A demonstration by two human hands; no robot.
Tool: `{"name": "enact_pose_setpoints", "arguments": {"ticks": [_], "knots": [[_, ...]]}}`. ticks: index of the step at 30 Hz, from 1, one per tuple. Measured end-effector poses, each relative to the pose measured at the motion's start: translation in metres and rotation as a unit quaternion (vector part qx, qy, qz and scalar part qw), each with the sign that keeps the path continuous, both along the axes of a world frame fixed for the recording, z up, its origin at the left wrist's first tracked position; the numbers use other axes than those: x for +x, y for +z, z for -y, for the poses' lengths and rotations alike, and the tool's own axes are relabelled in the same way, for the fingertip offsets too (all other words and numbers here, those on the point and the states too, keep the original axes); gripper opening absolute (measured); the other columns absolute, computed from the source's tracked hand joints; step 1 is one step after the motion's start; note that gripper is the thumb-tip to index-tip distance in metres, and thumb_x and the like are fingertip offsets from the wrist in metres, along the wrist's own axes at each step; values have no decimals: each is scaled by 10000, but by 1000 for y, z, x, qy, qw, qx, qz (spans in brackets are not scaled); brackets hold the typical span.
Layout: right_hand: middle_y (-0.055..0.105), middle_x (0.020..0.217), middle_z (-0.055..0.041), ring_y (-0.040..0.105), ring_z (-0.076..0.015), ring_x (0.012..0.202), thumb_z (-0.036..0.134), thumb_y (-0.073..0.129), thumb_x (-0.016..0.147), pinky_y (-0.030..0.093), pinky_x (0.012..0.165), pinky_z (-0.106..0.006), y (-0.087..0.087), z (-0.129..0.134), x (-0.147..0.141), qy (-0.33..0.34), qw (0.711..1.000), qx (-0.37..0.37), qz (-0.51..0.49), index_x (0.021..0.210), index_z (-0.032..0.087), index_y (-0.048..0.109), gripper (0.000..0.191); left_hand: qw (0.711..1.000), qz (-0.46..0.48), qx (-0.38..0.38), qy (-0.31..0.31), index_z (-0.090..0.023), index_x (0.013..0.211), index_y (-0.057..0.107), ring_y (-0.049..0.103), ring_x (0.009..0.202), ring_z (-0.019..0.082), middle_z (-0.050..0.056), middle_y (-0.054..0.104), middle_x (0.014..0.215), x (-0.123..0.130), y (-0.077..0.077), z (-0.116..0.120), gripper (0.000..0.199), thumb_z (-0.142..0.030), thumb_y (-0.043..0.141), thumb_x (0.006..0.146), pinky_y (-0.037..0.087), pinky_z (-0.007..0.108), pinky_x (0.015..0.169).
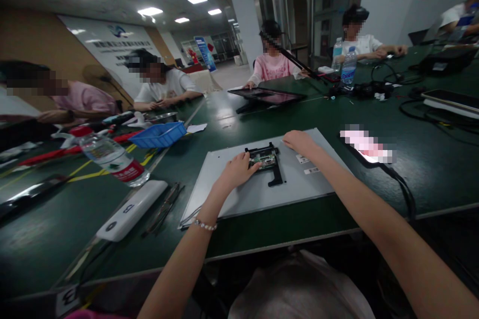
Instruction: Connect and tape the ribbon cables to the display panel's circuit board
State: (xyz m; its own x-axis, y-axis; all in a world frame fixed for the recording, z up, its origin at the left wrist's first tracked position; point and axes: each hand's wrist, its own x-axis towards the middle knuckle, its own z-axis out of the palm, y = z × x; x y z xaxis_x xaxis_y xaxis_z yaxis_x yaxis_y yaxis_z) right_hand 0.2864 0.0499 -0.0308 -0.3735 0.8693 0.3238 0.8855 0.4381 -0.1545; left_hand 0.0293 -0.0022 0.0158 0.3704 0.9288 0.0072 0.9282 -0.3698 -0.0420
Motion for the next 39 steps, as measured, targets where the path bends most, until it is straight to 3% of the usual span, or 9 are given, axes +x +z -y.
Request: {"name": "enact_pose_setpoints", "arguments": {"ticks": [6, 13, 20, 30, 39], "knots": [[695, 1041, -128, 623, -253, 992, 213, 481, 948, 443, 845, -325, 0, -1, -1, -20, 1000, 13, 1, 996, 143, 696, 232, 1000, 4, 5, -6, -98, 1316, 443, 497, 1208, 324, 212, 518, 1311, 0, 1, 1, 625, -580, 338, 934, 422, 423, 929], [685, 960, -97, 626, -215, 876, 235, 439, 973, 419, 756, -286, 6, 5, -9, -55, 995, 40, -72, 1053, 167, 628, 217, 1000, 11, -5, 0, -98, 1317, 437, 504, 1206, 317, 213, 516, 1326, 1, 3, 3, 613, -570, 342, 937, 424, 422, 934], [683, 976, -81, 617, -198, 912, 162, 481, 927, 429, 810, -279, 2, 3, -15, -4, 990, 45, -131, 1040, 165, 645, 199, 1000, 22, -15, 4, -90, 1364, 387, 475, 1240, 322, 223, 492, 1359, 1, 2, 1, 650, -574, 344, 933, 411, 412, 947], [701, 1028, -76, 629, -199, 939, 152, 506, 899, 454, 862, -301, 2, 7, -18, -11, 989, 38, -141, 1018, 173, 711, 238, 999, 26, -24, 6, -85, 1371, 381, 445, 1272, 324, 225, 446, 1402, 1, 2, 1, 654, -570, 341, 933, 392, 405, 971], [713, 1046, -60, 633, -196, 991, 165, 505, 910, 441, 903, -291, 22, 0, -45, 39, 990, 29, -133, 1020, 191, 726, 248, 1000, 21, -9, 5, -90, 1354, 387, 486, 1239, 303, 218, 499, 1342, 0, -2, -2, 646, -574, 362, 928, 396, 363, 951]]}}
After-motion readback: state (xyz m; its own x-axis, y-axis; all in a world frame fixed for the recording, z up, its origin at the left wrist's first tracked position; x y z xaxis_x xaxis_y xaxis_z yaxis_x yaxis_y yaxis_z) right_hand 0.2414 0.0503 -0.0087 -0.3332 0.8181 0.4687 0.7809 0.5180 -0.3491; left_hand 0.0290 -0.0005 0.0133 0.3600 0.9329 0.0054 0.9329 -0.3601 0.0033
